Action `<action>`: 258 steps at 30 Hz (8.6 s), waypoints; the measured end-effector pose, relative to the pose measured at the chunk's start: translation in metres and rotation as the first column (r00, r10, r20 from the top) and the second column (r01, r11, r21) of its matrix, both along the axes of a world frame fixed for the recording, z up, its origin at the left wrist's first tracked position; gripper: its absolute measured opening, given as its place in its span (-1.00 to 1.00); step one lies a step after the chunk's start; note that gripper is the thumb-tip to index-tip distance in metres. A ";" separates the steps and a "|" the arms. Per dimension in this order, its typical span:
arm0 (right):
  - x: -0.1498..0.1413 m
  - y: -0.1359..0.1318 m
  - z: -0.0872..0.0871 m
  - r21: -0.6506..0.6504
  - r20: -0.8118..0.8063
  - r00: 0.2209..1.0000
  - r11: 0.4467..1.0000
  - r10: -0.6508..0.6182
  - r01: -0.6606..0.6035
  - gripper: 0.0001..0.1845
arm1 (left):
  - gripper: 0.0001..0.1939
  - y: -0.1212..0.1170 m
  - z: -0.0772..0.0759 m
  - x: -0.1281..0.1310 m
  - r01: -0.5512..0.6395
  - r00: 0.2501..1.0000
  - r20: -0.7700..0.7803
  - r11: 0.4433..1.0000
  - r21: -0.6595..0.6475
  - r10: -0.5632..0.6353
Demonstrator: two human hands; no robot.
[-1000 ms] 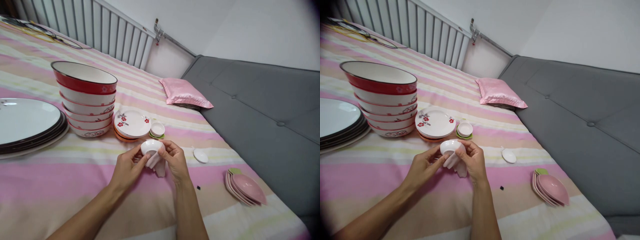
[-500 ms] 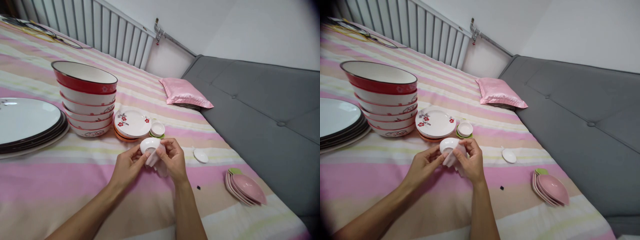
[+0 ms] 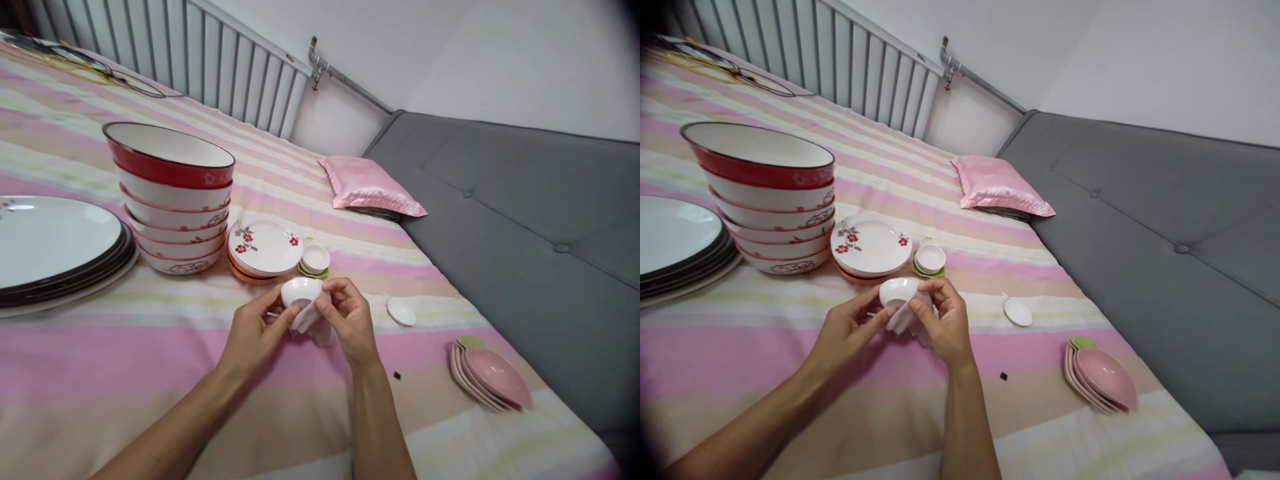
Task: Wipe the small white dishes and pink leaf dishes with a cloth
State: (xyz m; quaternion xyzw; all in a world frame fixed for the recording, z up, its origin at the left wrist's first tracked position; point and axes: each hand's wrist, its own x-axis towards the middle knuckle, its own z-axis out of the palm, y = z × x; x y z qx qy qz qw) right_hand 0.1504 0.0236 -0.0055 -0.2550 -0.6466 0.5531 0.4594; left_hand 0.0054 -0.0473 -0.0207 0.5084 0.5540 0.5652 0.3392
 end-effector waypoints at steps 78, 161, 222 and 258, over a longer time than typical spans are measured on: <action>0.001 -0.001 0.006 -0.137 0.046 0.998 0.990 0.052 -0.045 -0.70 | -0.62 -0.002 -0.001 0.000 -0.107 0.983 -0.144 0.993 0.042 0.112; -0.008 -0.002 0.003 0.031 0.135 0.989 0.998 -0.055 0.052 -0.72 | -0.48 0.002 -0.002 0.005 0.022 0.923 0.384 1.000 -0.005 -0.019; -0.010 -0.014 0.006 0.145 0.356 0.931 0.989 -0.084 0.033 -0.79 | -0.52 0.000 0.004 0.007 -0.036 0.940 0.340 0.999 0.000 0.034; -0.010 -0.019 0.011 0.313 0.667 0.739 0.936 -0.098 -0.159 -0.86 | -0.54 0.000 -0.013 -0.001 -0.017 0.743 -0.667 0.998 0.060 0.052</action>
